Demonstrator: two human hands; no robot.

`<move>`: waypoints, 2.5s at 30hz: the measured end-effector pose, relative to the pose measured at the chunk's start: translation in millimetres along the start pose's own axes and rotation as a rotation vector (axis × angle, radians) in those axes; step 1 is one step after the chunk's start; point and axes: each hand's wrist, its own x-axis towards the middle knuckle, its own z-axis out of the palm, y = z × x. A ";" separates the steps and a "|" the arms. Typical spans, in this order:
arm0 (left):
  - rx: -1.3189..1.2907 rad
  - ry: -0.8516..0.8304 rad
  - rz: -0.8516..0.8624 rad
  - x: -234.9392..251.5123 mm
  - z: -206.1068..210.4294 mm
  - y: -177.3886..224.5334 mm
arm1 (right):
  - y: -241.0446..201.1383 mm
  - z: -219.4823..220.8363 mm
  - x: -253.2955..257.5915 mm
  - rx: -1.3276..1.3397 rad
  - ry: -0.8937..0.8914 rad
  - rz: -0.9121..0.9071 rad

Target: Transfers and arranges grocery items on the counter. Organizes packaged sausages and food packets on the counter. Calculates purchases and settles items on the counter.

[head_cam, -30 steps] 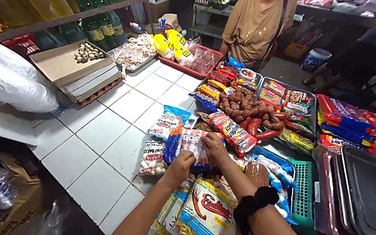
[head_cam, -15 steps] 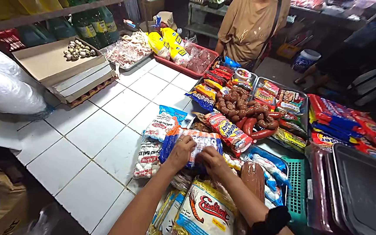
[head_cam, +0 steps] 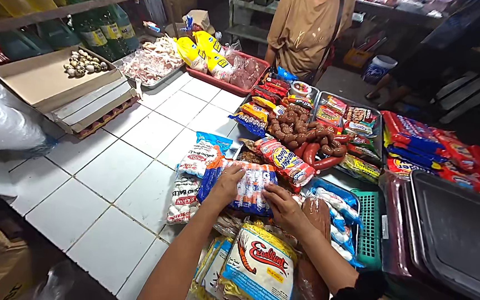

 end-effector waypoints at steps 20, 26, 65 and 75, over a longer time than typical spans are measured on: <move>0.041 0.299 0.319 -19.2 30.0 -6.6 | -7.3 28.8 22.3 0.002 0.087 0.029; 0.077 0.284 0.376 -7.0 14.6 -12.9 | -8.5 28.5 14.6 0.029 0.112 0.013; 0.200 0.273 0.191 0.7 23.8 7.2 | -16.3 31.5 4.7 0.040 0.147 0.146; 0.174 0.173 0.228 -5.3 33.4 21.6 | -16.3 33.3 3.9 0.061 0.149 0.156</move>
